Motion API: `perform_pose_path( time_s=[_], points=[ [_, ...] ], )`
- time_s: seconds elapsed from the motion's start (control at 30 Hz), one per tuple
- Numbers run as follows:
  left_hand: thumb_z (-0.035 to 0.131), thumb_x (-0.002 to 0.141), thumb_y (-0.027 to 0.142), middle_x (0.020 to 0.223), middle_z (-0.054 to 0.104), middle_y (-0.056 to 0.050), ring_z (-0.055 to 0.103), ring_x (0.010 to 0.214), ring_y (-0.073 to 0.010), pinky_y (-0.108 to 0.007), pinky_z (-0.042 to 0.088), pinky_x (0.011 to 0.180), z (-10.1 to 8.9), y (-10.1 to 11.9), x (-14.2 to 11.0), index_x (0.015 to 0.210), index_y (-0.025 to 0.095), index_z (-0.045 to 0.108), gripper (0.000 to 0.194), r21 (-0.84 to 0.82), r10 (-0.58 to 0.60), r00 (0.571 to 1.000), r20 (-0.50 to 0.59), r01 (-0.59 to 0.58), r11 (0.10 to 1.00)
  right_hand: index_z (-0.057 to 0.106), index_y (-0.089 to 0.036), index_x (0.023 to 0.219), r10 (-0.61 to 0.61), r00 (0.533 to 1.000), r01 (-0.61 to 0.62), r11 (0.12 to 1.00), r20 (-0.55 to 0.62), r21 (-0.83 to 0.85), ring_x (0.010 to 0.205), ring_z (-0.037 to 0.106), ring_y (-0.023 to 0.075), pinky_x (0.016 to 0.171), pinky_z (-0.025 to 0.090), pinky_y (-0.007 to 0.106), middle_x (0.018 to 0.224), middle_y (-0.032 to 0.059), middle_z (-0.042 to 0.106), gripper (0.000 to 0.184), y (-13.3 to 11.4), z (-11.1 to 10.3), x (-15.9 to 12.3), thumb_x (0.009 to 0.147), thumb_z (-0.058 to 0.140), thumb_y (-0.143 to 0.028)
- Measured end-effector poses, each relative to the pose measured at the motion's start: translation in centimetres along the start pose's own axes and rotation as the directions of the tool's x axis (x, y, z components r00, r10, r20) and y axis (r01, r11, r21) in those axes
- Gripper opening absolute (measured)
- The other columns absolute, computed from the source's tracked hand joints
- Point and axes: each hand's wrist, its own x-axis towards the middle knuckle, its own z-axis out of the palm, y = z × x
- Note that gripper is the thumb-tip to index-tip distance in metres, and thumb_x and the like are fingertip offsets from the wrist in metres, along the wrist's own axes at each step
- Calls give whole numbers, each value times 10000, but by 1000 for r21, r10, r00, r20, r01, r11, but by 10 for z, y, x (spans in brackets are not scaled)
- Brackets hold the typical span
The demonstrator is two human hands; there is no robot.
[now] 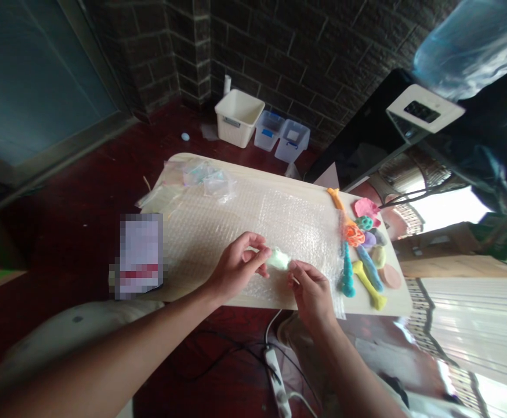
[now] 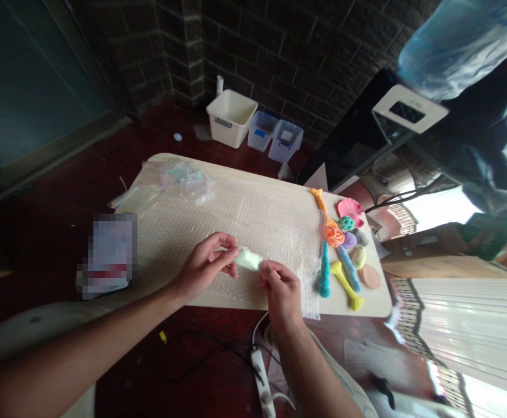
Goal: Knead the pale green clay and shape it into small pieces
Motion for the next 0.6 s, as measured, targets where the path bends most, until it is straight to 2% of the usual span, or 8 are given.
perform_pose_path(
  time_s=[0.07,0.17,0.27,0.47,0.6],
  points=[
    [818,829,372,1033,692,-62,739,787,-156,-305,646,740,-1,-3,1,1066,159,629,370,-36,-18,1000,3,18,999,781,-206,761,46,999,-46,995,5,85,550,525,100,497,451,219,635,-17,634,216,-2,0,3,700,932,-349],
    [851,789,349,905,730,-57,758,808,-176,-313,640,802,-3,-9,5,975,133,677,334,-69,-70,997,-35,67,995,759,-190,743,111,993,-118,980,48,158,581,534,96,516,455,198,657,-14,620,221,-6,2,3,708,931,-324],
    [840,793,383,817,750,-55,756,753,-181,-322,646,779,-6,-13,6,898,126,712,305,-49,-94,994,-58,91,995,757,-172,744,162,982,-178,966,99,190,641,560,107,569,486,199,704,5,630,238,-10,5,1,701,938,-320],
    [754,865,331,697,750,-51,730,655,-173,-271,601,662,-9,-10,4,825,136,745,199,229,1,996,-91,20,973,768,-169,799,151,984,-167,965,90,202,659,495,111,549,453,204,751,1,582,251,-11,6,-2,678,941,-304],
    [731,882,335,694,744,-48,711,650,-164,-268,584,660,-9,-5,7,841,139,738,201,171,19,994,-104,-1,985,743,-178,789,147,977,-166,979,153,121,641,458,115,538,409,222,736,-5,544,254,-11,3,-3,739,894,-377]
  ],
)
